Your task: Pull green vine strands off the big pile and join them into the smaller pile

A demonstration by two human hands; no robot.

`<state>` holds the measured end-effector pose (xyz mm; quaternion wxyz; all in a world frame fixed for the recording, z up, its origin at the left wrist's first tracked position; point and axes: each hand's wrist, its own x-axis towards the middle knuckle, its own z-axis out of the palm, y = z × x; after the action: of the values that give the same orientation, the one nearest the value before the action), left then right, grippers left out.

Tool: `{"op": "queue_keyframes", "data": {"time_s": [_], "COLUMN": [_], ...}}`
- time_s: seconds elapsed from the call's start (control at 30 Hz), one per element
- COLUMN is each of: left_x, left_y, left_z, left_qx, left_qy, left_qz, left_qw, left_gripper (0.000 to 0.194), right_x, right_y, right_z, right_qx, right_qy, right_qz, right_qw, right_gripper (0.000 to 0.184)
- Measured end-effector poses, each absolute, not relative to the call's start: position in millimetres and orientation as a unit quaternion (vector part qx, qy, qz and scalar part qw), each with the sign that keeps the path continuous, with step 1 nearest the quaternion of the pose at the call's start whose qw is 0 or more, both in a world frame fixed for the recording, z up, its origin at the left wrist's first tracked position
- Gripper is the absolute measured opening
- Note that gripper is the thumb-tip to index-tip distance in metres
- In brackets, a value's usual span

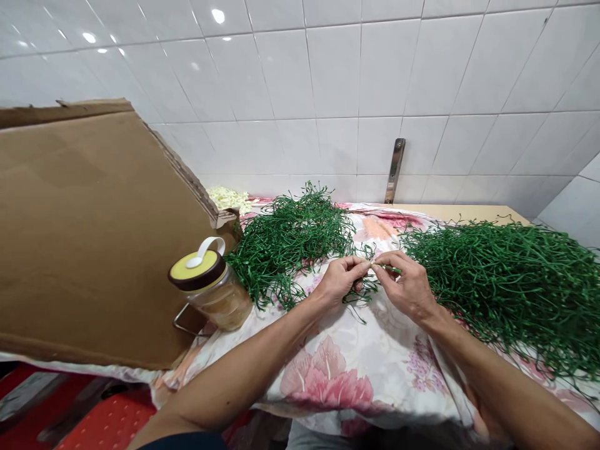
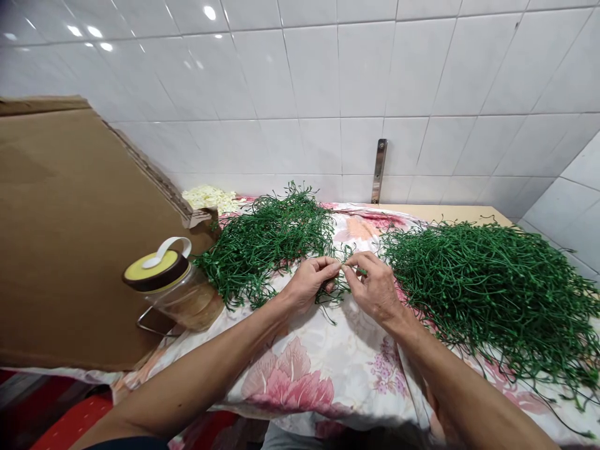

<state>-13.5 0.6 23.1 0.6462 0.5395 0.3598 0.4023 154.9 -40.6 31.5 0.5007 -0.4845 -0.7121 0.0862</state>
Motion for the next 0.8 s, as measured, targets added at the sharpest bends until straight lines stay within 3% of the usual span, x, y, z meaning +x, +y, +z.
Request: {"op": "queue_keyframes", "data": {"time_s": [0.13,0.37,0.8], "left_x": [-13.8,-17.2,-7.7], "left_y": [2.5,1.8,-2.0], "left_z": [23.9,25.7,16.4], "left_qx": [0.587,0.544,0.555], "left_qy": [0.357,0.327,0.377], "left_qz": [0.382,0.336,0.403], "left_qw": [0.618,0.696,0.623], "left_gripper": [0.041,0.041,0.039], "right_x": [155.4,153.9,154.4], "right_y": [-39.8,-35.6,-35.8], "right_z": [34.6,34.1,28.7], "right_qx": [-0.555,-0.539,-0.557], "right_qy": [-0.639,-0.554,-0.635], "right_qz": [0.235,0.42,0.312], "right_qw": [0.478,0.475,0.436], "right_gripper": [0.022,0.031,0.027]}}
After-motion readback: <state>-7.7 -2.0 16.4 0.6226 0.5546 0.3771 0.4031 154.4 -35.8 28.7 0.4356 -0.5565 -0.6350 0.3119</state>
